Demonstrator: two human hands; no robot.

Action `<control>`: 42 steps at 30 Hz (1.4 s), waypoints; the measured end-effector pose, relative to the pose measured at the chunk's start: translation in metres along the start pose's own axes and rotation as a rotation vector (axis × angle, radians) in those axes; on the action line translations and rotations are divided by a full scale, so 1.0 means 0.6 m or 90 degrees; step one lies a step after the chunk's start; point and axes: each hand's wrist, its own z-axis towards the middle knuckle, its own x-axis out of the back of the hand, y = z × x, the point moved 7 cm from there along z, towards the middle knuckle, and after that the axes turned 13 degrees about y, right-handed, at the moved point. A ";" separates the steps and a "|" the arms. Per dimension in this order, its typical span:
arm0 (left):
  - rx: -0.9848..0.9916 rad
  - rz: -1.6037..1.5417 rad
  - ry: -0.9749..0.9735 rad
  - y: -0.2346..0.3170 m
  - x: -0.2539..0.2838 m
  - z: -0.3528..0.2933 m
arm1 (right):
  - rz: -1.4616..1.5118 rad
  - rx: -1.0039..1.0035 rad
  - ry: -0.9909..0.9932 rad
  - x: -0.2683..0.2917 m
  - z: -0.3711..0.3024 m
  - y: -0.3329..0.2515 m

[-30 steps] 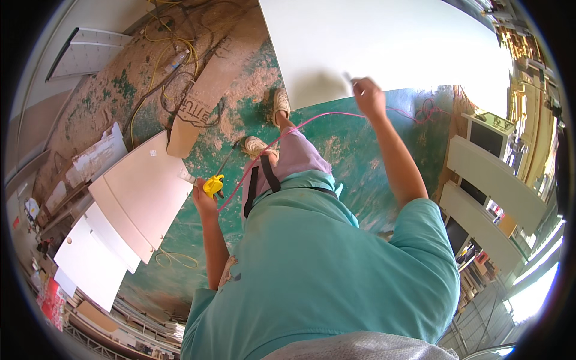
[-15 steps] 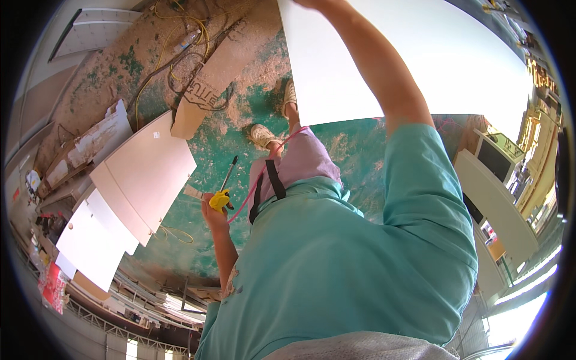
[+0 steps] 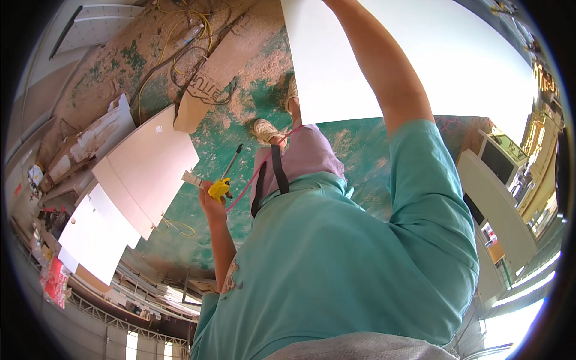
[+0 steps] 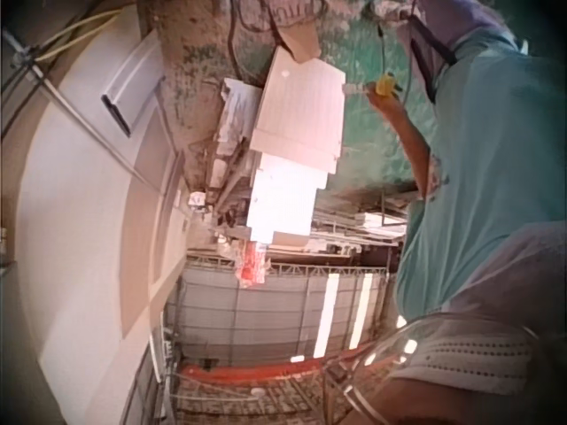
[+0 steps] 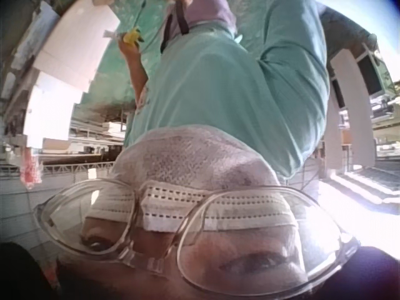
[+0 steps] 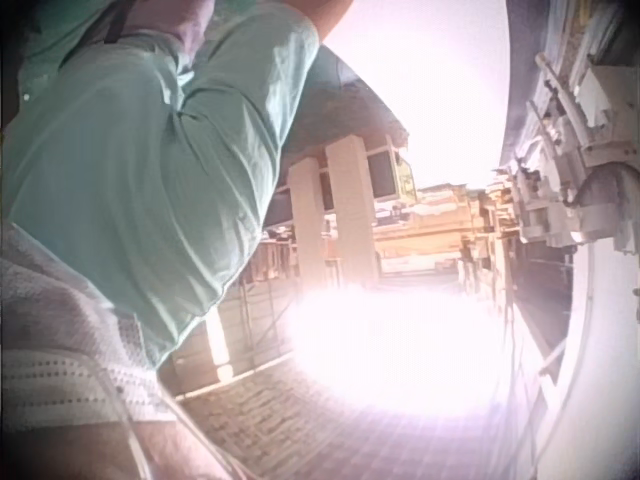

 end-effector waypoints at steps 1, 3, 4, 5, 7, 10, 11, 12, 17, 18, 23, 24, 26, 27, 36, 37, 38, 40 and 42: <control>0.006 0.006 -0.013 -0.007 0.009 0.005 | 0.031 0.003 -0.068 -0.016 -0.015 -0.016; 0.023 0.000 -0.029 -0.038 0.017 0.005 | 0.077 0.114 -0.163 -0.017 -0.090 -0.078; 0.023 -0.014 -0.038 -0.038 0.009 0.011 | 0.072 0.207 -0.183 0.016 -0.170 -0.114; 0.025 -0.031 -0.040 -0.042 0.002 0.012 | 0.146 0.311 -0.220 0.056 -0.248 -0.139; 0.037 -0.042 -0.037 -0.049 0.001 0.008 | 0.212 0.385 -0.272 0.142 -0.421 -0.171; 0.050 -0.059 -0.002 -0.060 -0.006 0.010 | 0.301 0.405 -0.457 0.243 -0.522 -0.206; 0.055 -0.079 0.030 -0.049 -0.015 -0.001 | 0.272 0.300 -0.405 0.235 -0.488 -0.189; 0.062 -0.101 0.065 -0.045 -0.019 -0.008 | 0.243 0.200 -0.354 0.223 -0.446 -0.169; 0.046 -0.085 0.063 -0.048 0.013 0.005 | 0.090 0.065 -0.132 0.089 -0.227 -0.058; 0.054 -0.083 0.073 -0.049 0.020 0.001 | 0.070 0.075 -0.086 0.072 -0.184 -0.052; 0.037 -0.071 0.025 -0.052 0.027 -0.023 | 0.163 0.007 0.091 0.011 -0.030 -0.042; 0.037 -0.086 0.022 -0.058 0.024 -0.026 | 0.181 0.004 0.117 -0.003 -0.020 -0.037; 0.054 -0.074 0.030 -0.054 0.006 -0.039 | 0.185 0.003 0.145 -0.008 -0.015 -0.049; 0.062 -0.068 0.033 -0.053 -0.003 -0.043 | 0.186 0.002 0.160 -0.007 -0.016 -0.052; 0.113 0.013 0.071 -0.081 -0.040 -0.050 | 0.162 0.004 0.119 -0.008 -0.012 -0.062; 0.118 0.004 0.074 -0.079 -0.042 -0.048 | 0.152 0.006 0.142 -0.005 -0.007 -0.062; 0.124 -0.006 0.076 -0.076 -0.044 -0.047 | 0.142 0.009 0.165 -0.004 -0.002 -0.064; 0.126 -0.019 0.076 -0.070 -0.048 -0.044 | 0.121 0.017 0.158 -0.008 0.000 -0.064; 0.117 -0.024 0.071 -0.064 -0.051 -0.044 | 0.099 0.029 0.100 -0.019 -0.006 -0.064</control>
